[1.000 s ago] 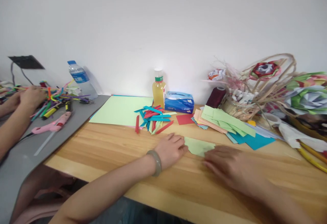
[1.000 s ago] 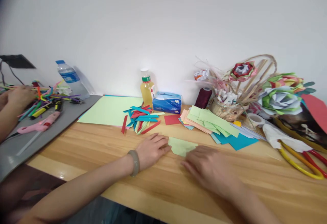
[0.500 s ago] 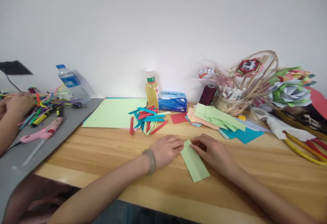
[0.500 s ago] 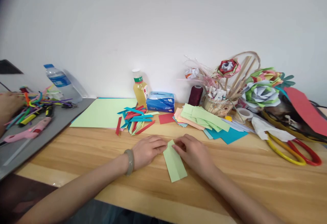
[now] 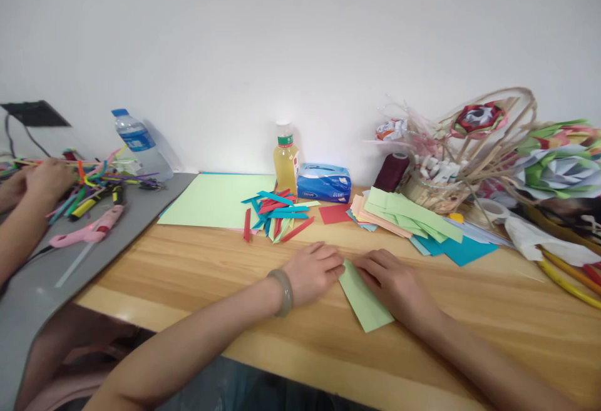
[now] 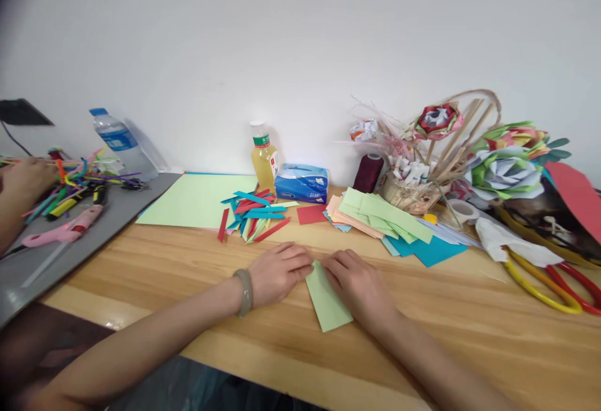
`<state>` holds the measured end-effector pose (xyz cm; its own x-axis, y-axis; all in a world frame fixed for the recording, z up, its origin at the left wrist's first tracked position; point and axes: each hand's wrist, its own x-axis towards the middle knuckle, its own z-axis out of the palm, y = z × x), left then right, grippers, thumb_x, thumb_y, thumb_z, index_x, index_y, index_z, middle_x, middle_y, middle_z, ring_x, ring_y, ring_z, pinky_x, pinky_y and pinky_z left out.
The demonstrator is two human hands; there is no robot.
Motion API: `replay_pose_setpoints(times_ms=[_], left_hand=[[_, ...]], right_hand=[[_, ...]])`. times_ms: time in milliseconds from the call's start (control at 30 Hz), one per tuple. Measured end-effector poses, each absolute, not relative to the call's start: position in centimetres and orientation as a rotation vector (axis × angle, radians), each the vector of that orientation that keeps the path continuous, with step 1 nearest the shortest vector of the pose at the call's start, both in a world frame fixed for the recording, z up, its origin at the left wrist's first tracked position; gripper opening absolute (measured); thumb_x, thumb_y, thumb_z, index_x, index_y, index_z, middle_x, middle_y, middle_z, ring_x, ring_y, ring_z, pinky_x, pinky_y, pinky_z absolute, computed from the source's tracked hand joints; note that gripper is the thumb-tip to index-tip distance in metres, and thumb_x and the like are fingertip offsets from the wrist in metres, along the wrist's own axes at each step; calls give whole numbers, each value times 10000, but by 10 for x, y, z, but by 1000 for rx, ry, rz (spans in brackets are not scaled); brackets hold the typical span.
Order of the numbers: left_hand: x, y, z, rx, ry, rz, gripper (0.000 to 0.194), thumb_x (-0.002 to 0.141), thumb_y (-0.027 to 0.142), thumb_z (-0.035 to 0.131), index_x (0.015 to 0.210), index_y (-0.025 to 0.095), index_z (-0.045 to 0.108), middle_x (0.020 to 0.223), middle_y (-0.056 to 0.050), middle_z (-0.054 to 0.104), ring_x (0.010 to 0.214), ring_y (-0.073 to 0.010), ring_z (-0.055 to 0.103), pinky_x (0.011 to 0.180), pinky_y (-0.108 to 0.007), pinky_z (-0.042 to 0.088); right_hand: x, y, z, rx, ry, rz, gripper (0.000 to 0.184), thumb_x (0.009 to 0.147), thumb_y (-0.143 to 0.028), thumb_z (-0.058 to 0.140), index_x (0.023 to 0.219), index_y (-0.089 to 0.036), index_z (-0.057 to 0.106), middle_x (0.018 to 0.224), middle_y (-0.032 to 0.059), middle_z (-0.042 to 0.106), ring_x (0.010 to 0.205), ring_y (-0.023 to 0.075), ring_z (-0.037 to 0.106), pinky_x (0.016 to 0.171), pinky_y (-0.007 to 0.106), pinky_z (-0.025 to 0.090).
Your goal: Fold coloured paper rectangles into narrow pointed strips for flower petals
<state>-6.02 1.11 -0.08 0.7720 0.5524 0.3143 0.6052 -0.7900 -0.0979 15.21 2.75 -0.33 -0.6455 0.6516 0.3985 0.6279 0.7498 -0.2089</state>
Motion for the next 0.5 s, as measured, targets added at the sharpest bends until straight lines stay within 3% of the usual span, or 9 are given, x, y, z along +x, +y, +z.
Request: replay_pose_setpoints(times_ms=[233,500], left_hand=[[-61,11,-1,-2811,-944,-276,283,921,157,388,1131,152,577,1134,-49,613,1144,-214,448,1025,-397,313],[-63,14,-1,-2853,-975,-362,252,922,158,417,1104,145,591,1127,-74,607,1183,-217,436,1013,-421,343]], right_hand=[[154,24,2,-851,-2623,-92,228,900,-122,402,985,-165,610,869,91,617,825,205,561,694,325,489],[154,25,9,-756,-2676,-83,219,901,-119,395,954,-157,604,854,89,596,796,199,535,671,322,479]])
